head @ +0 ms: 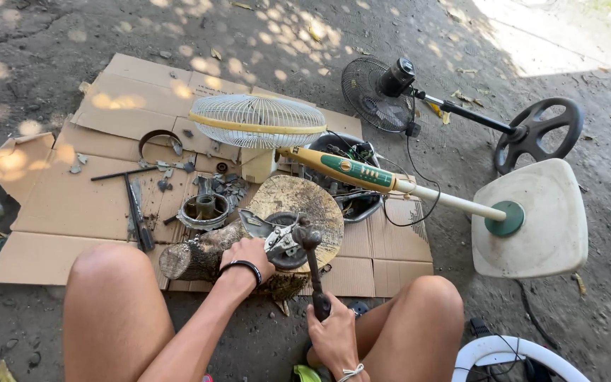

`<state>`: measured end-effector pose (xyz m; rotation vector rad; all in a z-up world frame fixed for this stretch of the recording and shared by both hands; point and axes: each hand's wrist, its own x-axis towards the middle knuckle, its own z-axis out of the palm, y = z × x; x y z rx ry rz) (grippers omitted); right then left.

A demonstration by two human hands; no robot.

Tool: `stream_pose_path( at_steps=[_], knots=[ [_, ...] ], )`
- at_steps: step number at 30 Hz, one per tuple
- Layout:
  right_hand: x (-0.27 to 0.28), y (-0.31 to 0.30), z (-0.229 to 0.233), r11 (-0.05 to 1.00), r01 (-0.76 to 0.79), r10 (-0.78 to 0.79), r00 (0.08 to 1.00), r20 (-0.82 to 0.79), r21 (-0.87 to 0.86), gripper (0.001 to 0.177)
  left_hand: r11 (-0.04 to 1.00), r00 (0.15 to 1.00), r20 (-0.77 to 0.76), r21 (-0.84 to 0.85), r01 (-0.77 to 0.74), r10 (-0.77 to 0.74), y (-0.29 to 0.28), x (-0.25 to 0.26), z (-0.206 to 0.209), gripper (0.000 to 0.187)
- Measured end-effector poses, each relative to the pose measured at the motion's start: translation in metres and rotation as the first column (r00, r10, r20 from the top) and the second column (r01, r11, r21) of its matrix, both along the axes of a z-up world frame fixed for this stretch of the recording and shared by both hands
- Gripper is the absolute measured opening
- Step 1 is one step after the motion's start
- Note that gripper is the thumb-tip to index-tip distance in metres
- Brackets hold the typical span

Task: Dismantling a fan motor assembly using a hammer and pliers on a wooden block

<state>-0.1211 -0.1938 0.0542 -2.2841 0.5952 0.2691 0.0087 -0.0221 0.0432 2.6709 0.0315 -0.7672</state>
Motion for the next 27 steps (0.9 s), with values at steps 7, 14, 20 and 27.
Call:
stream_pose_path(
  at_steps=[7,14,20,27],
  knots=[
    [0.002,-0.011,0.010,0.998,-0.030,0.026,0.997,0.066,0.058,0.009,0.996,0.997,-0.033,-0.041,-0.074,0.072,-0.001,-0.001,-0.017,0.029],
    [0.017,-0.014,0.106,0.975,-0.200,0.103,0.797,0.595,0.099,0.022,0.996,0.996,-0.046,-0.040,-0.074,0.072,-0.002,-0.003,-0.008,0.028],
    [0.038,-0.001,0.125,0.957,-0.265,0.043,0.536,0.843,0.119,0.016,0.996,0.997,-0.021,-0.039,-0.079,0.078,-0.003,-0.003,-0.014,0.032],
    [0.014,-0.014,-0.001,0.994,-0.110,0.111,0.992,0.065,-0.019,0.019,0.996,0.997,0.015,-0.034,-0.078,0.078,-0.005,-0.004,-0.021,0.034]
  ],
)
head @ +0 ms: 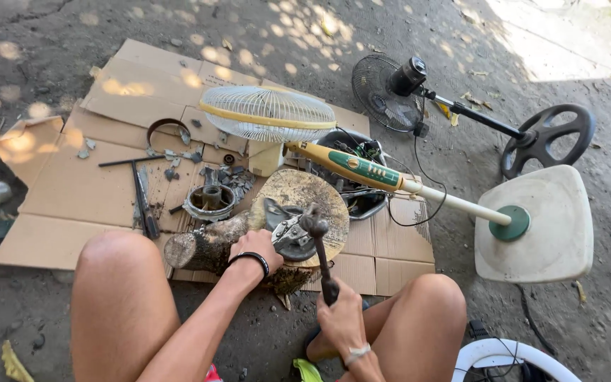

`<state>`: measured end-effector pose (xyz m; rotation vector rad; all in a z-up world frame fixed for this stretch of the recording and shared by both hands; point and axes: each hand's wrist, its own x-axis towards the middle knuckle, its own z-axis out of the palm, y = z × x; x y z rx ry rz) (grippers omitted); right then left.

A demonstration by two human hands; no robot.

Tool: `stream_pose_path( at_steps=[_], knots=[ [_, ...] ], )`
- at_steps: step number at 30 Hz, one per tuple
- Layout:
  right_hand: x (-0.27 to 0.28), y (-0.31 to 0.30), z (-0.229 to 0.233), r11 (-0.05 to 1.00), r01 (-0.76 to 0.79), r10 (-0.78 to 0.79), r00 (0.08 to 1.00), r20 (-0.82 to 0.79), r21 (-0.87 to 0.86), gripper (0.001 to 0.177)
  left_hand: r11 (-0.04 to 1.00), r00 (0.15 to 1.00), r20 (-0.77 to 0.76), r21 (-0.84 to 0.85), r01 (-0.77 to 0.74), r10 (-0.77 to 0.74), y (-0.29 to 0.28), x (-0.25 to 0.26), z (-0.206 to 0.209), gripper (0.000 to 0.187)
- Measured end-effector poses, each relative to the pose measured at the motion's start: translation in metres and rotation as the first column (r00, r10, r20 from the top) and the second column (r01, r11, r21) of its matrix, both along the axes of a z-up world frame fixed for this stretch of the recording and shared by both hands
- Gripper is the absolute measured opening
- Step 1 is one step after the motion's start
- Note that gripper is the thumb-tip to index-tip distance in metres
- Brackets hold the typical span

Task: Dismantling a fan motor assembly using a hammer and pliers on a wooden block

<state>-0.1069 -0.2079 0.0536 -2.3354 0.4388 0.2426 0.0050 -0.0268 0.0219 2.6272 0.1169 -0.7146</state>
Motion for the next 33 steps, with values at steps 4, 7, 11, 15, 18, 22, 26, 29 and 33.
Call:
stream_pose_path(
  at_steps=[4,7,11,15,18,22,26,29,33],
  knots=[
    [-0.015,0.008,0.020,0.997,0.060,-0.059,0.998,-0.011,0.058,0.006,0.999,0.998,-0.069,-0.032,-0.008,0.006,-0.002,0.000,-0.002,0.036],
    [-0.014,0.006,0.013,0.996,0.069,-0.070,0.997,0.020,0.062,0.005,1.000,0.998,-0.068,-0.024,-0.012,0.010,-0.001,0.004,0.001,0.036],
    [-0.022,-0.003,-0.005,0.990,0.129,-0.130,0.991,0.018,0.061,0.013,0.998,0.996,-0.082,-0.050,-0.030,0.026,-0.001,-0.001,0.002,0.033],
    [-0.018,-0.011,0.001,0.956,0.177,-0.163,0.983,-0.078,0.234,0.008,0.982,0.989,-0.138,-0.171,-0.086,0.063,0.005,0.000,0.009,0.026],
    [-0.014,-0.010,0.018,0.931,0.177,-0.216,0.972,0.090,0.318,0.015,0.971,0.990,-0.092,-0.206,-0.124,0.107,0.004,0.010,-0.003,0.023],
    [-0.013,-0.014,0.014,0.871,0.235,-0.292,0.954,0.070,0.432,0.015,0.970,0.992,-0.049,-0.212,-0.120,0.112,-0.002,0.011,-0.010,0.018],
    [-0.023,-0.014,-0.001,0.829,0.288,-0.343,0.939,0.030,0.479,0.017,0.993,0.999,-0.026,-0.107,-0.039,0.036,-0.005,-0.001,0.007,0.028],
    [-0.025,-0.010,0.000,0.849,0.278,-0.304,0.952,-0.014,0.448,0.014,0.996,0.999,-0.044,-0.079,-0.030,0.027,-0.006,-0.001,0.010,0.027],
    [-0.022,-0.011,0.016,0.899,0.182,-0.231,0.970,0.077,0.398,0.018,0.996,0.995,-0.092,-0.080,-0.034,0.027,-0.007,0.002,0.006,0.017]
  ],
)
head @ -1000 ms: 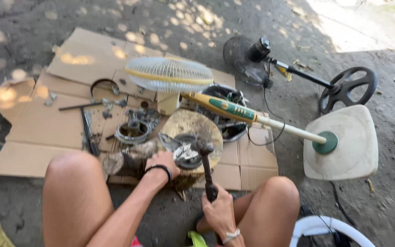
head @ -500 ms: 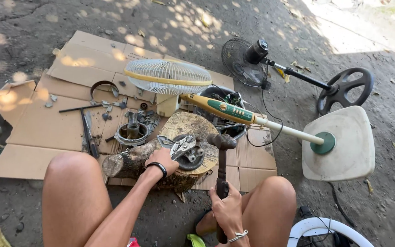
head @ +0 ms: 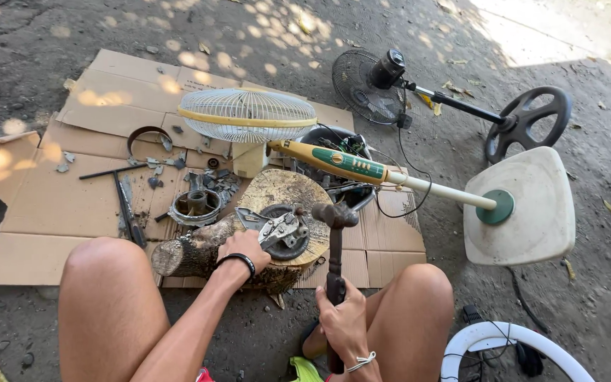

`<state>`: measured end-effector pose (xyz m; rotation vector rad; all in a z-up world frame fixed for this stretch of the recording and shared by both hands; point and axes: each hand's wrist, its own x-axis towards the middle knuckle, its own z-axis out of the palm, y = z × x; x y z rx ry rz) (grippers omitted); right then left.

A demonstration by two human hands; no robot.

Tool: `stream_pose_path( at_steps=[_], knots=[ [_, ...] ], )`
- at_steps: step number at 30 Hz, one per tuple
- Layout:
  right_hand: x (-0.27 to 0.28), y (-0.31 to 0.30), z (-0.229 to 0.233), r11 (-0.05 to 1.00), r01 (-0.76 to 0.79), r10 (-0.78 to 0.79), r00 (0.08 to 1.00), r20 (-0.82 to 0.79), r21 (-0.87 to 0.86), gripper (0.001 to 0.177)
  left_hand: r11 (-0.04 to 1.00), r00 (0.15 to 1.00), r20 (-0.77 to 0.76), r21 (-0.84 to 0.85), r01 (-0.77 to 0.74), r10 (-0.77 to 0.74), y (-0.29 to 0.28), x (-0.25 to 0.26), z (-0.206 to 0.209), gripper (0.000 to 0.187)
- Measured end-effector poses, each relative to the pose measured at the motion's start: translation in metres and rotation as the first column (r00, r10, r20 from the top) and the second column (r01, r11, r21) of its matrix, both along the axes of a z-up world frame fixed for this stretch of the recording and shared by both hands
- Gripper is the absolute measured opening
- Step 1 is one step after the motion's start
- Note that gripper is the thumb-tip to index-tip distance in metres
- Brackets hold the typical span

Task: Dismantling a fan motor assembly using a hammer and pliers on a wooden block

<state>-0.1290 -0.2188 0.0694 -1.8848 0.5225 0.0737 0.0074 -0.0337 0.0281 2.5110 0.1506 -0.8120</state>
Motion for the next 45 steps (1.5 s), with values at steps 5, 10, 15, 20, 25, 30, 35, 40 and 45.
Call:
stream_pose_path(
  at_steps=[5,10,15,20,25,30,35,40,45],
  knots=[
    [0.013,-0.010,0.027,0.989,-0.086,0.119,0.949,0.292,-0.122,0.020,0.993,0.996,0.060,-0.101,-0.054,0.061,0.005,0.004,-0.003,0.020],
    [0.007,0.001,0.055,0.999,-0.052,0.051,0.956,0.288,-0.005,0.017,0.996,0.997,0.061,-0.072,-0.053,0.057,0.004,0.002,-0.005,0.019],
    [0.001,0.001,0.071,0.998,-0.032,0.049,0.954,0.296,-0.063,0.012,0.998,0.998,0.055,-0.049,-0.025,0.028,0.004,-0.001,-0.006,0.026],
    [0.004,0.007,0.117,0.995,0.002,0.044,0.890,0.453,-0.102,0.009,0.998,0.999,0.035,-0.053,-0.034,0.036,0.004,-0.001,-0.004,0.027],
    [0.027,0.022,0.117,0.986,0.087,0.018,0.796,0.605,-0.144,0.014,0.998,0.999,0.021,-0.043,-0.038,0.038,0.004,0.001,-0.001,0.026],
    [0.050,0.010,-0.002,0.931,0.054,0.165,0.819,0.550,-0.360,0.010,1.000,0.999,0.029,-0.014,-0.023,0.023,0.002,0.000,0.004,0.024],
    [0.026,0.017,-0.023,0.906,-0.242,0.138,0.944,-0.300,-0.346,0.009,0.996,0.996,-0.071,-0.072,-0.053,0.048,0.008,0.000,0.016,0.020],
    [0.020,0.021,-0.026,0.922,-0.194,0.116,0.964,-0.238,-0.336,0.003,1.000,1.000,0.021,0.007,0.004,-0.004,0.005,0.000,0.002,0.029],
    [0.021,0.015,-0.035,0.933,-0.160,0.099,0.975,-0.198,-0.322,0.008,0.999,1.000,0.008,-0.041,-0.030,0.030,0.006,0.000,0.008,0.027]
  ],
)
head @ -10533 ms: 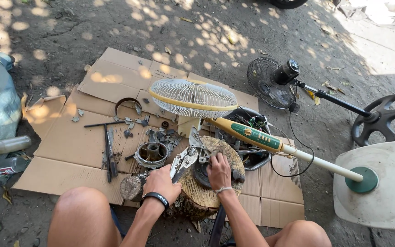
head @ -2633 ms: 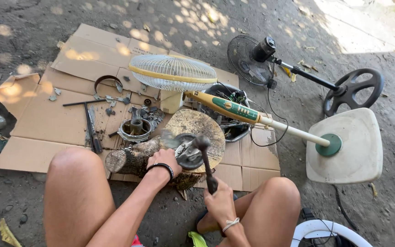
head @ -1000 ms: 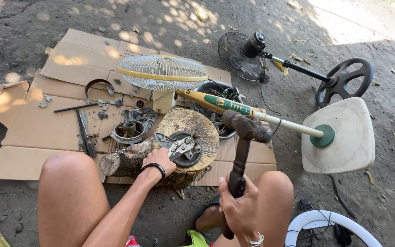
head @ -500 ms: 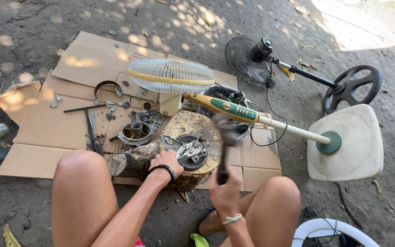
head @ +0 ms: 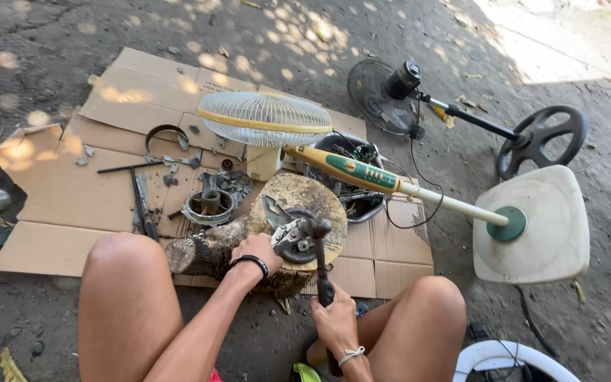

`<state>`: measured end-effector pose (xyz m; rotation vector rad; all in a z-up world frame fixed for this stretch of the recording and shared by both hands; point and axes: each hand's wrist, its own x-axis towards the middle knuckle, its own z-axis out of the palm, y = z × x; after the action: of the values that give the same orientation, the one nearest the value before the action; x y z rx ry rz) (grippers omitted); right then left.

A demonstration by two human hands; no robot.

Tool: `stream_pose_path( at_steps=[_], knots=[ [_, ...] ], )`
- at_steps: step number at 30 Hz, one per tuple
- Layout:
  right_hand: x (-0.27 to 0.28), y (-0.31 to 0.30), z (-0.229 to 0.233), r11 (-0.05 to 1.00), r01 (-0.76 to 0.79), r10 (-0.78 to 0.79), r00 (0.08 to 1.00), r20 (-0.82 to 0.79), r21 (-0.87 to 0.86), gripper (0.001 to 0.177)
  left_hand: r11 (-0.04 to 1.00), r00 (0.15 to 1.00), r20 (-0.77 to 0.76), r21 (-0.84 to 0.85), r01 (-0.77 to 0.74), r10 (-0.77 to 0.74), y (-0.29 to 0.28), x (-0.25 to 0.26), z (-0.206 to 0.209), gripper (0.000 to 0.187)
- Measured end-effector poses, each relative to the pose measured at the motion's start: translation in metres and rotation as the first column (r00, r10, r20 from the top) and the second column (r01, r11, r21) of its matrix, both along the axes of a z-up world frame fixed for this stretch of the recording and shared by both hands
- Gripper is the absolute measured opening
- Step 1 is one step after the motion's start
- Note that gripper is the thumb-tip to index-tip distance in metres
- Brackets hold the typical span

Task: Dismantling a fan motor assembly using a hammer and pliers on a wooden block

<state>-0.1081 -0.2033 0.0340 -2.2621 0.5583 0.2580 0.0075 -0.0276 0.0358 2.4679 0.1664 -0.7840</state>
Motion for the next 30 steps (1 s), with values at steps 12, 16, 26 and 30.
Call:
stream_pose_path(
  at_steps=[12,16,26,30],
  knots=[
    [0.000,-0.004,0.016,0.814,0.347,-0.323,0.937,-0.134,0.466,0.009,0.998,0.997,0.068,-0.044,-0.039,0.042,-0.002,0.000,-0.007,0.021],
    [0.001,-0.004,0.012,0.772,0.389,-0.366,0.919,-0.149,0.503,0.009,1.000,0.998,0.058,0.013,-0.007,0.007,-0.004,-0.002,-0.005,0.022],
    [0.001,0.003,0.018,0.799,0.365,-0.330,0.930,-0.159,0.478,0.013,1.000,1.000,0.024,0.009,0.005,-0.005,-0.006,-0.007,-0.007,0.024],
    [0.001,0.005,0.023,0.829,0.335,-0.301,0.942,-0.148,0.448,0.013,0.999,1.000,0.001,0.041,-0.001,0.001,-0.006,-0.007,-0.004,0.027]
  ],
)
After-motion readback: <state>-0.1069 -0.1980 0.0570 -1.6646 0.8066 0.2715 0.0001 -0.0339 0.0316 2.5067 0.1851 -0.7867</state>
